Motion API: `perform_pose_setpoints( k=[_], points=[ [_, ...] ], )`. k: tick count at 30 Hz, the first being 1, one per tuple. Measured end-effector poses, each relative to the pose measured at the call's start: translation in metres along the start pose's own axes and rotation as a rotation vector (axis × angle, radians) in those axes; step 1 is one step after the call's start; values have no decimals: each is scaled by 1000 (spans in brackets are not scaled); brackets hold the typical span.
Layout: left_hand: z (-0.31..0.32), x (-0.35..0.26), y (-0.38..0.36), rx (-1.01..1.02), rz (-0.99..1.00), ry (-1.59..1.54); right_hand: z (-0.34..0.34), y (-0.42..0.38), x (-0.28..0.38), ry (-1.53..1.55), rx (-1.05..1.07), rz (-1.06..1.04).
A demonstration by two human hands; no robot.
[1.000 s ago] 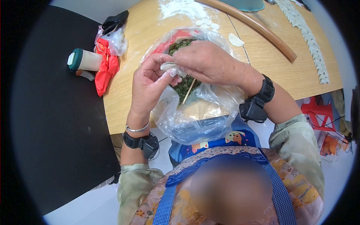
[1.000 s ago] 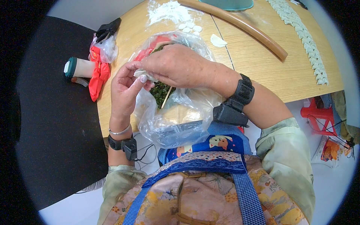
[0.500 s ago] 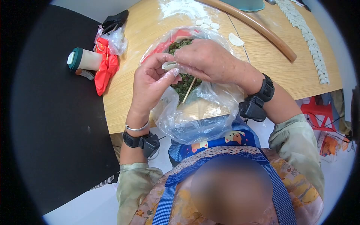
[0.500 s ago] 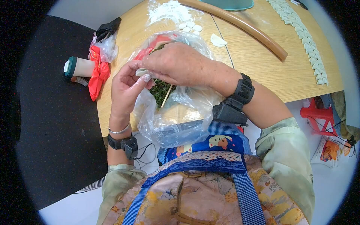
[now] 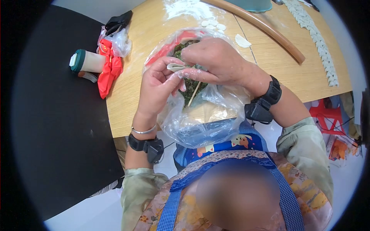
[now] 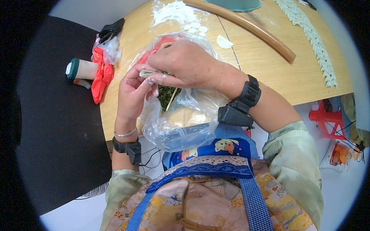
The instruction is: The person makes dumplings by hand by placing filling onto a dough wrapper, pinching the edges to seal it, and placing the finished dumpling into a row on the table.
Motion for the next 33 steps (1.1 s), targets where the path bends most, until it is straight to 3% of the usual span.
perform_pose_setpoints(
  k=[11,16,21,33],
  points=[
    [5,-3,-1,-15,66,124,5,0,1,-101,79,-6],
    [4,1,2,-12,82,-87,7,1,2,-128,-7,-8],
    [5,-1,2,-33,130,2,-3,0,-1,39,34,51],
    [8,3,1,-22,193,52,5,1,1,52,-8,10]
  ],
)
Point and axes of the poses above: each hand's wrist, its own y-axis towards the middle knuckle, its own z-axis out of the palm, x = y × z, the point moved 2 cm from there along y, towards the middle knuckle, and after that the axes turned 3 degrees about -x, right-handed, at the moved point
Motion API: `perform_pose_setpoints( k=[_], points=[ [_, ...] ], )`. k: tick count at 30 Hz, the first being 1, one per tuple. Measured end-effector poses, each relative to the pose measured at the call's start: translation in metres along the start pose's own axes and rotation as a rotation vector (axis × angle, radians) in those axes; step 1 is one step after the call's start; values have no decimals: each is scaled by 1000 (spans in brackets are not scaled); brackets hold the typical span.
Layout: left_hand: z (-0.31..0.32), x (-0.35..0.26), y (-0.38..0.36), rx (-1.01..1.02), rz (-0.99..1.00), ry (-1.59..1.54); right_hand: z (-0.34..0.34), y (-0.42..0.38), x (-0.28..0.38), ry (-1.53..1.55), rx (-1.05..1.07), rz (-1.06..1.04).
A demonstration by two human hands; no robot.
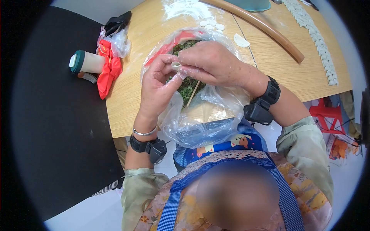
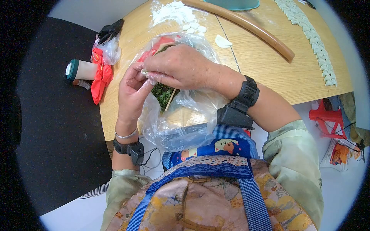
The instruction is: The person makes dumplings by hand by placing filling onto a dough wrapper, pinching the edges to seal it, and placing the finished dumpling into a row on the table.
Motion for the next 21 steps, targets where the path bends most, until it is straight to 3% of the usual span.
perform_pose_setpoints(
  k=[7,10,12,16,21],
  points=[
    [4,0,1,-27,-38,-187,3,-1,0,106,-88,15],
    [2,3,1,-22,-19,-135,1,-1,2,177,-63,117],
    [3,4,2,-25,-22,-128,-5,-2,3,155,106,222],
    [5,1,1,-81,-133,-252,-8,-1,4,142,88,205],
    [-10,6,6,143,-247,-556,-4,1,-4,486,-157,343]
  ],
)
Point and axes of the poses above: each hand's wrist, its own y-axis towards the middle knuckle, its own z-axis out of the palm, x = y × z, the point moved 2 cm from there along y, towards the middle knuckle, and after that the axes turned 3 degrees about -x, right-handed, at the moved point
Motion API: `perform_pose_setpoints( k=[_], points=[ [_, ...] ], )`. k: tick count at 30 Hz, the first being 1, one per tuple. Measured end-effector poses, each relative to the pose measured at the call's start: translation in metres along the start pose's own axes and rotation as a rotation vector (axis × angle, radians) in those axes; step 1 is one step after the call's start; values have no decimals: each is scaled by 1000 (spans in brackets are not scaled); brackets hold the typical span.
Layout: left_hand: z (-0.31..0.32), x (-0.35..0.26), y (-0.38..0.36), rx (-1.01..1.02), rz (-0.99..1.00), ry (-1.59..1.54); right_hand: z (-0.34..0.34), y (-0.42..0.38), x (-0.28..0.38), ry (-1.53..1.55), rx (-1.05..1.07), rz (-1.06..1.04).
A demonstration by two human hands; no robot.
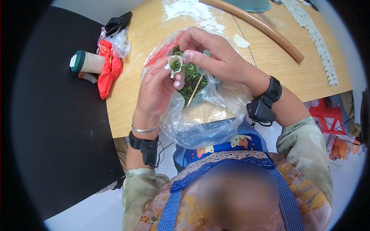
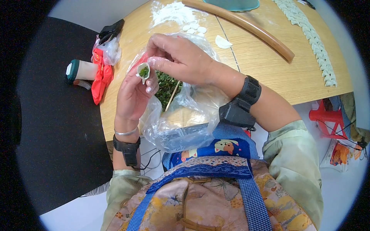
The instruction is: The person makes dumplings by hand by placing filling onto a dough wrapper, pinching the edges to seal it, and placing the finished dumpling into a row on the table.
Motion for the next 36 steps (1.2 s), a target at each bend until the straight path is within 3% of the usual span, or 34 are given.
perform_pose_setpoints(
  k=[2,4,7,11,13,15,17,19,25,31,32,34,36],
  points=[
    [1,2,-1,83,-33,-44,-2,1,-1,-42,59,-3],
    [16,1,-4,-181,-79,-15,-1,1,-1,-83,119,-6],
    [22,-1,-4,-238,-81,-11,3,-1,-2,-168,160,-62],
    [4,5,0,-7,-75,-112,4,-3,-4,-107,174,44],
    [10,4,0,-66,-8,43,4,-3,-5,-63,165,99],
    [16,3,-3,-152,53,152,5,-4,-8,254,179,269],
    [17,3,-4,-240,113,260,5,-3,-14,230,173,250],
    [17,2,-4,-255,298,609,5,-2,-18,206,167,231],
    [18,-1,-6,-301,378,634,11,-2,-23,222,149,175],
    [22,-1,-5,-359,485,756,5,-1,-12,477,205,386],
    [21,-3,-6,-358,485,756,3,0,-12,459,227,403],
    [18,-4,-8,-257,304,436,1,1,-10,442,250,420],
    [22,-5,-10,-249,295,423,1,0,-9,438,237,428]
  ],
)
Point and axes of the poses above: each hand's wrist, its own y-axis towards the middle knuckle, its own z-axis out of the palm, x = y × z, the point moved 2 cm from there along y, towards the middle knuckle, and after that the axes turned 3 degrees about -x, right-handed, at the moved point
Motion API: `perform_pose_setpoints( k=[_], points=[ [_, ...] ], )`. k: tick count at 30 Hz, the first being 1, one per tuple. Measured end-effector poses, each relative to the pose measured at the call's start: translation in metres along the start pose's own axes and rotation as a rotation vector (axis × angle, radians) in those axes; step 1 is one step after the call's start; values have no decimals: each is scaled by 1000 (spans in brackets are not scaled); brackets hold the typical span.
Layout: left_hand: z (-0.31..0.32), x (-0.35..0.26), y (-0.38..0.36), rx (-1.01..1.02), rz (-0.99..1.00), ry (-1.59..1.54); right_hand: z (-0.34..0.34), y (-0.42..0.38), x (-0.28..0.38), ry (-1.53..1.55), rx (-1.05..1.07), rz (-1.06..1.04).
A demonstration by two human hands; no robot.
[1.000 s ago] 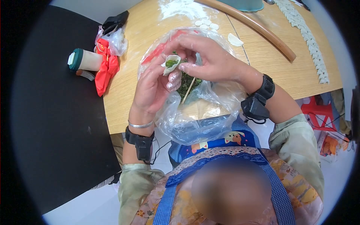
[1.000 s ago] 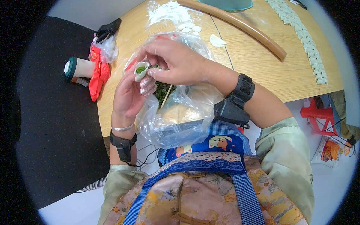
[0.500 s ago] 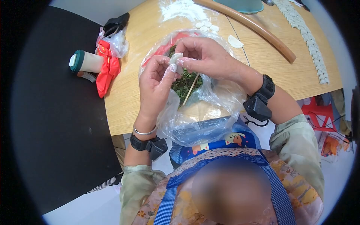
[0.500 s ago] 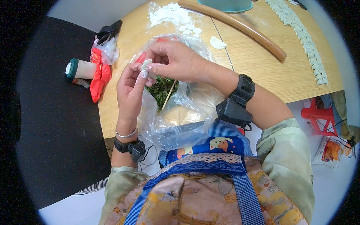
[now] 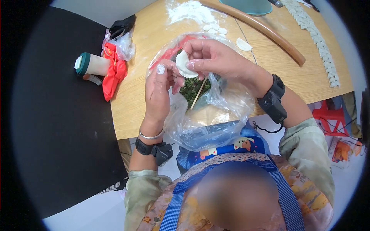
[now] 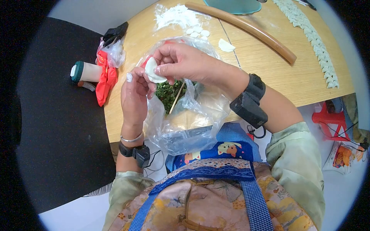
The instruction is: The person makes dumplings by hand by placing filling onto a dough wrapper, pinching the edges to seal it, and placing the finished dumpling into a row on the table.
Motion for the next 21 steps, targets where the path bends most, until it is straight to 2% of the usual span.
perform_pose_setpoints(
  k=[11,14,16,20,21],
  points=[
    [-1,5,2,18,79,207,1,1,-8,31,47,28],
    [-2,7,2,-8,182,357,2,0,-6,10,51,27],
    [-2,5,2,-16,339,583,3,0,-6,-7,48,31],
    [1,1,-2,-30,252,512,1,1,-10,-14,48,26],
    [-3,3,-1,-15,194,409,1,1,-10,-16,56,25]
  ],
)
Point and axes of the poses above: each hand's wrist, its own y-axis towards the middle knuckle, its own z-axis out of the palm, x = y × z, the point moved 2 cm from there along y, towards the middle knuckle, and after that the axes turned 3 degrees about -x, right-handed, at the moved point
